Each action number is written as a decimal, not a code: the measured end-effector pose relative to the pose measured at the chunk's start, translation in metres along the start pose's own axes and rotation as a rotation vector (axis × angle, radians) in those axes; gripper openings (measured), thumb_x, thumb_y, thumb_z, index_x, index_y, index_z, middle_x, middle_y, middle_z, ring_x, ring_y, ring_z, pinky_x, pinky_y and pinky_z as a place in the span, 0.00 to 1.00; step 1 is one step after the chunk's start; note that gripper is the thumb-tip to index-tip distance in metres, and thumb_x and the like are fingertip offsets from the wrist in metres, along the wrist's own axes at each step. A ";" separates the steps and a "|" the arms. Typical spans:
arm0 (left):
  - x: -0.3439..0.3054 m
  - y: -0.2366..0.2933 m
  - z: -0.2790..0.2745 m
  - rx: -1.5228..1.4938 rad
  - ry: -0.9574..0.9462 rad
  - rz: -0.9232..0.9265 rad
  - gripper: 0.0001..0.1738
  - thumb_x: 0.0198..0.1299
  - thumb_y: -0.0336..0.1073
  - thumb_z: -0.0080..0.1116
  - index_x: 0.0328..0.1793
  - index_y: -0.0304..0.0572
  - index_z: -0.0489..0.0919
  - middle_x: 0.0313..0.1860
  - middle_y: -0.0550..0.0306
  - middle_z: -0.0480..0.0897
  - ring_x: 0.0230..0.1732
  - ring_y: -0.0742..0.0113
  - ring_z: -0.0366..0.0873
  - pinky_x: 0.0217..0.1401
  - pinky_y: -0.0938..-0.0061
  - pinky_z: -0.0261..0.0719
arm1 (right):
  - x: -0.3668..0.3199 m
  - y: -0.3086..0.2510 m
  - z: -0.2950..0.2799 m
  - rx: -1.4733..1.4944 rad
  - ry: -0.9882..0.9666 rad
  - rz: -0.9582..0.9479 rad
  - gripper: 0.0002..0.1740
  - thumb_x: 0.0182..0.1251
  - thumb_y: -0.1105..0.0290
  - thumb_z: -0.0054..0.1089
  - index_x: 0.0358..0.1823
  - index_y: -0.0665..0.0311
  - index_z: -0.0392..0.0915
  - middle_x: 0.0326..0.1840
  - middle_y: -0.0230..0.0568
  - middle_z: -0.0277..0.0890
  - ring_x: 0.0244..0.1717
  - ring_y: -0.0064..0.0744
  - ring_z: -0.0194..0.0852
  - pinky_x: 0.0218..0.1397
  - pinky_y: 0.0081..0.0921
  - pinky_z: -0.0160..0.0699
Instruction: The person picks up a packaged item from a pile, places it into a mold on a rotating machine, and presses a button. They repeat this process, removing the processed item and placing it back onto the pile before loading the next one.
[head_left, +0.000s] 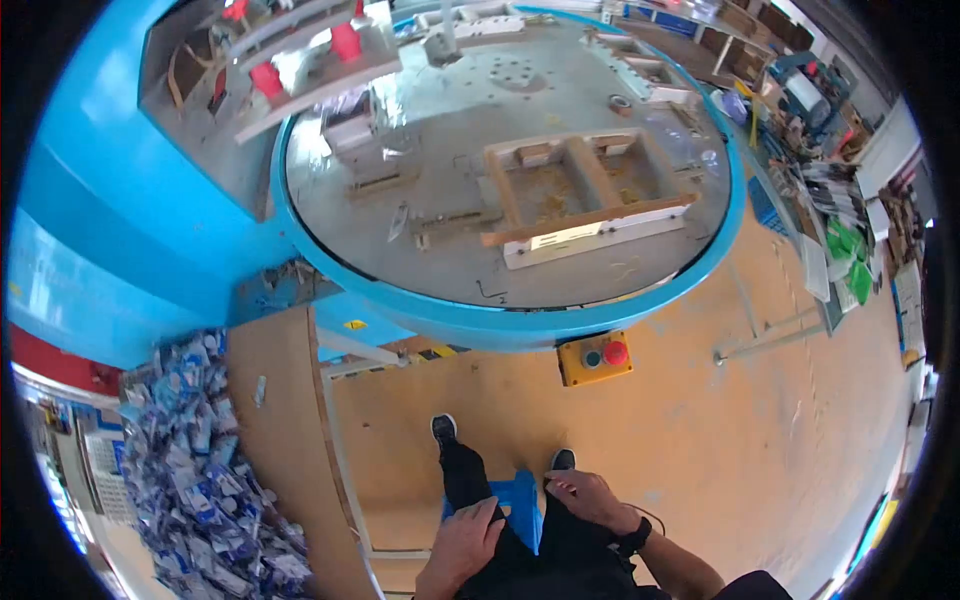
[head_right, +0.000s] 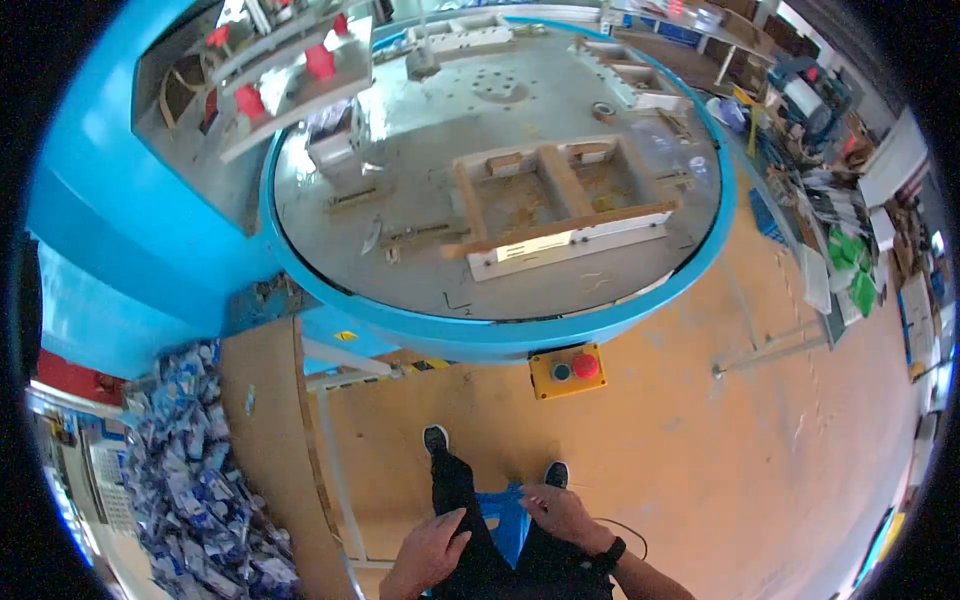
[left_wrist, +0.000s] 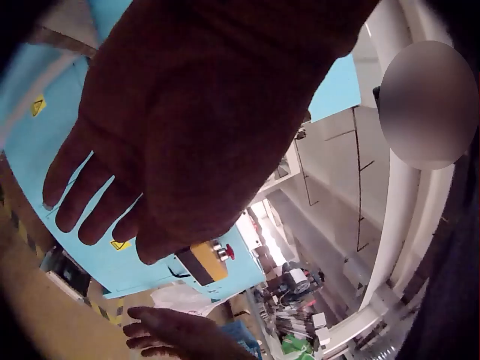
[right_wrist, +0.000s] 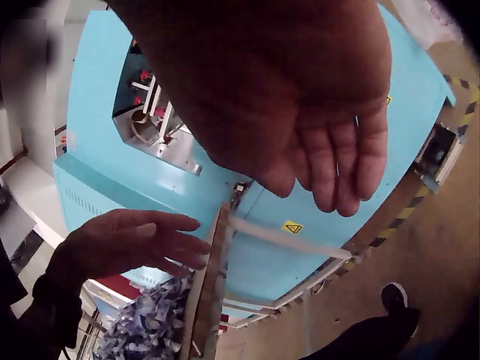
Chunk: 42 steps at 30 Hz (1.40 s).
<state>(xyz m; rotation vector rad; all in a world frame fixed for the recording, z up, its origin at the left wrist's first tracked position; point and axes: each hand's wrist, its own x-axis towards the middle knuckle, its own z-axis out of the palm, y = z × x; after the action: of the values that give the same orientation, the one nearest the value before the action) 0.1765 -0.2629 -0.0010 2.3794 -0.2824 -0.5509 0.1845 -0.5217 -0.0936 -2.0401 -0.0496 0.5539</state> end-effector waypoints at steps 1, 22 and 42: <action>0.002 -0.006 0.005 -0.032 -0.032 -0.024 0.23 0.68 0.42 0.56 0.64 0.36 0.73 0.56 0.41 0.82 0.56 0.43 0.81 0.57 0.55 0.79 | 0.003 -0.001 0.001 0.012 -0.023 0.017 0.17 0.72 0.62 0.61 0.55 0.64 0.82 0.42 0.50 0.86 0.41 0.41 0.87 0.45 0.33 0.86; 0.024 -0.088 -0.008 -0.234 0.277 0.006 0.18 0.68 0.34 0.58 0.61 0.33 0.77 0.51 0.38 0.83 0.52 0.40 0.80 0.56 0.54 0.78 | 0.192 -0.265 -0.019 0.423 -0.137 -0.121 0.17 0.77 0.64 0.57 0.58 0.67 0.79 0.47 0.37 0.84 0.46 0.24 0.81 0.53 0.24 0.80; 0.049 -0.161 -0.137 -0.542 0.237 -0.078 0.16 0.70 0.33 0.56 0.61 0.36 0.80 0.51 0.40 0.85 0.51 0.42 0.83 0.54 0.56 0.81 | 0.737 -0.352 -0.114 0.146 0.645 -0.620 0.32 0.65 0.59 0.67 0.65 0.75 0.74 0.51 0.47 0.84 0.53 0.38 0.81 0.60 0.32 0.74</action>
<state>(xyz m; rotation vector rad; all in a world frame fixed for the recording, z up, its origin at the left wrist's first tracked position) 0.2913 -0.0812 -0.0278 1.9052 0.0637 -0.3218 0.9566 -0.2426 -0.0206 -1.8397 -0.2361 -0.4742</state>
